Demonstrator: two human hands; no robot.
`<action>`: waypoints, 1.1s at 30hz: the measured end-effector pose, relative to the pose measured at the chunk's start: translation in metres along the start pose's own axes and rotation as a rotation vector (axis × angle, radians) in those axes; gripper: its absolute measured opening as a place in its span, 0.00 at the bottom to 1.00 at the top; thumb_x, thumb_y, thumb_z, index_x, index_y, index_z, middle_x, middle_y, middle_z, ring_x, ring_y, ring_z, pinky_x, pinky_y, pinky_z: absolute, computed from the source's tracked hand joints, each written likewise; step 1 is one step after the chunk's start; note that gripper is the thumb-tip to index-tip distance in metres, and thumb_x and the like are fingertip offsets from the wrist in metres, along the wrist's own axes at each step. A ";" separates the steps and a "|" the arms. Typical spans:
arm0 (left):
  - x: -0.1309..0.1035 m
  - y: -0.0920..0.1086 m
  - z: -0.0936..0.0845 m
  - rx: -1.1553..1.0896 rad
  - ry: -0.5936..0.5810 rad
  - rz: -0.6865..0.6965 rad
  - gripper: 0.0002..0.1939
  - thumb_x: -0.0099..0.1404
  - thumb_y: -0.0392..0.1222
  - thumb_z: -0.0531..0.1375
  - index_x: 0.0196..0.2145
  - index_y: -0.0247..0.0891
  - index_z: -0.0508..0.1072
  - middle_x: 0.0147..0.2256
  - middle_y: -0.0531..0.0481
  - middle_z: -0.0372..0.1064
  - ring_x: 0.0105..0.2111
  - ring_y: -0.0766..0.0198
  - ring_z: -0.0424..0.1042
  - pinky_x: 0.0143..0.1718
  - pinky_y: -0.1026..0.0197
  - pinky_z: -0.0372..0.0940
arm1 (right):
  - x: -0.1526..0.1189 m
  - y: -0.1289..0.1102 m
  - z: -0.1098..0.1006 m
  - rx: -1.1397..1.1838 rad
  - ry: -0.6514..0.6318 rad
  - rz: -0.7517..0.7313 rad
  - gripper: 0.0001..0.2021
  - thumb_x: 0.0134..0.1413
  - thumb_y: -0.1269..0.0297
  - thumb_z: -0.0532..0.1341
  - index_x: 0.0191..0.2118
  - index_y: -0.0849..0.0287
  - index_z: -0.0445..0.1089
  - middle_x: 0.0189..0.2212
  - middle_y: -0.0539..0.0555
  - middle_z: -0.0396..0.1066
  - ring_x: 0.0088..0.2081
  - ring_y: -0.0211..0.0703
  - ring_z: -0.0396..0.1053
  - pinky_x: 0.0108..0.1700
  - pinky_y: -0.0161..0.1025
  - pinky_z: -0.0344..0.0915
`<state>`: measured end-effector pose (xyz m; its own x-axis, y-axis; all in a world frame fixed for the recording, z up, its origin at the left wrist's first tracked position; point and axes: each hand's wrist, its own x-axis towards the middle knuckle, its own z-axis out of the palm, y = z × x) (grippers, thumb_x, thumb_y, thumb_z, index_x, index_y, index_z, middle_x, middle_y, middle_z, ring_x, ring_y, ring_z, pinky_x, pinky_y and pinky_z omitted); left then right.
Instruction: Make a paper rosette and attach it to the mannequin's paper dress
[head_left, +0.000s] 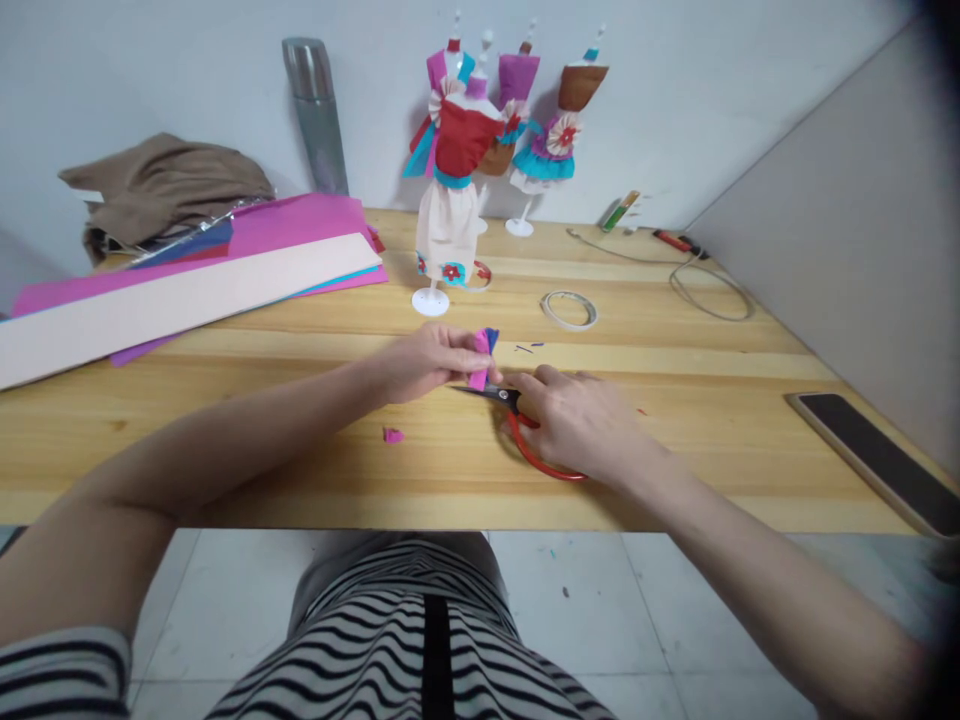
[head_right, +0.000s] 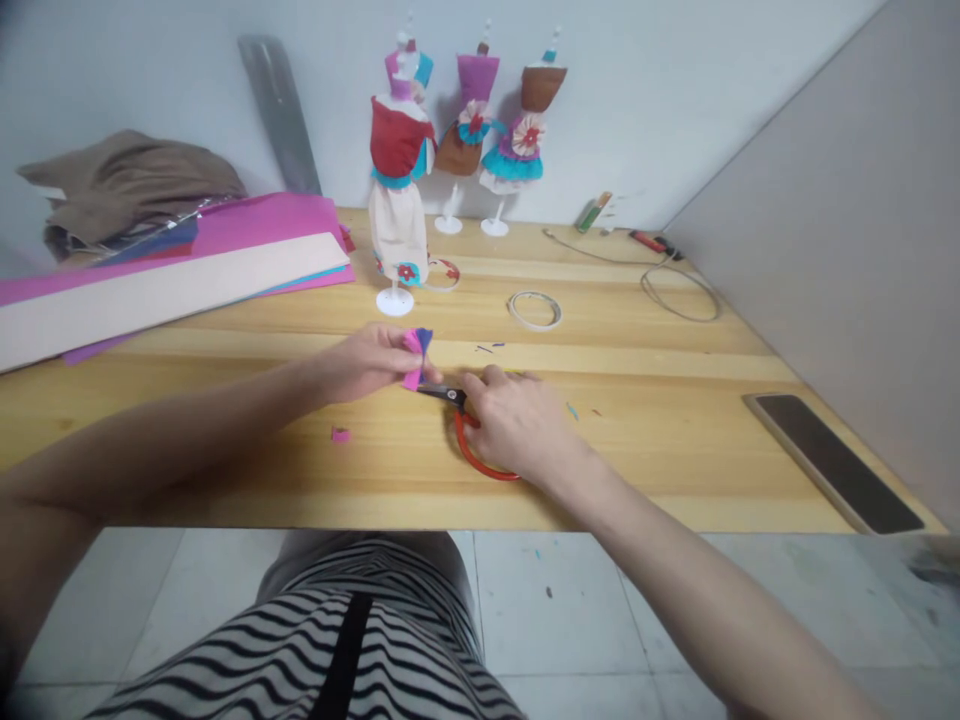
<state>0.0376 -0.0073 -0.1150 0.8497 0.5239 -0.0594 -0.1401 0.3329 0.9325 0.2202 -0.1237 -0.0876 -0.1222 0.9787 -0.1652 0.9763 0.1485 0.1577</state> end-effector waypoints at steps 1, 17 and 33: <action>0.003 -0.004 0.002 0.000 -0.004 -0.040 0.09 0.53 0.40 0.71 0.26 0.33 0.77 0.30 0.47 0.77 0.33 0.64 0.75 0.46 0.56 0.66 | 0.000 -0.001 -0.001 -0.013 0.003 -0.001 0.22 0.60 0.62 0.55 0.58 0.59 0.69 0.43 0.65 0.76 0.37 0.56 0.76 0.35 0.43 0.62; -0.022 0.027 0.001 0.070 0.238 0.015 0.11 0.46 0.42 0.73 0.22 0.33 0.77 0.27 0.46 0.77 0.35 0.60 0.76 0.48 0.56 0.67 | -0.025 0.007 0.001 0.263 0.020 0.123 0.21 0.58 0.58 0.57 0.56 0.57 0.70 0.44 0.61 0.77 0.39 0.52 0.76 0.34 0.39 0.61; -0.046 -0.017 -0.040 0.144 0.895 0.232 0.10 0.51 0.40 0.68 0.17 0.36 0.73 0.22 0.52 0.68 0.27 0.69 0.65 0.32 0.65 0.61 | 0.008 0.061 0.029 0.447 0.064 0.496 0.20 0.65 0.51 0.52 0.44 0.64 0.71 0.36 0.70 0.77 0.36 0.55 0.74 0.34 0.42 0.59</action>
<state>-0.0194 -0.0064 -0.1426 0.0924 0.9938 -0.0622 -0.1421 0.0750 0.9870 0.2836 -0.1108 -0.1078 0.3631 0.9243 -0.1172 0.8979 -0.3807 -0.2211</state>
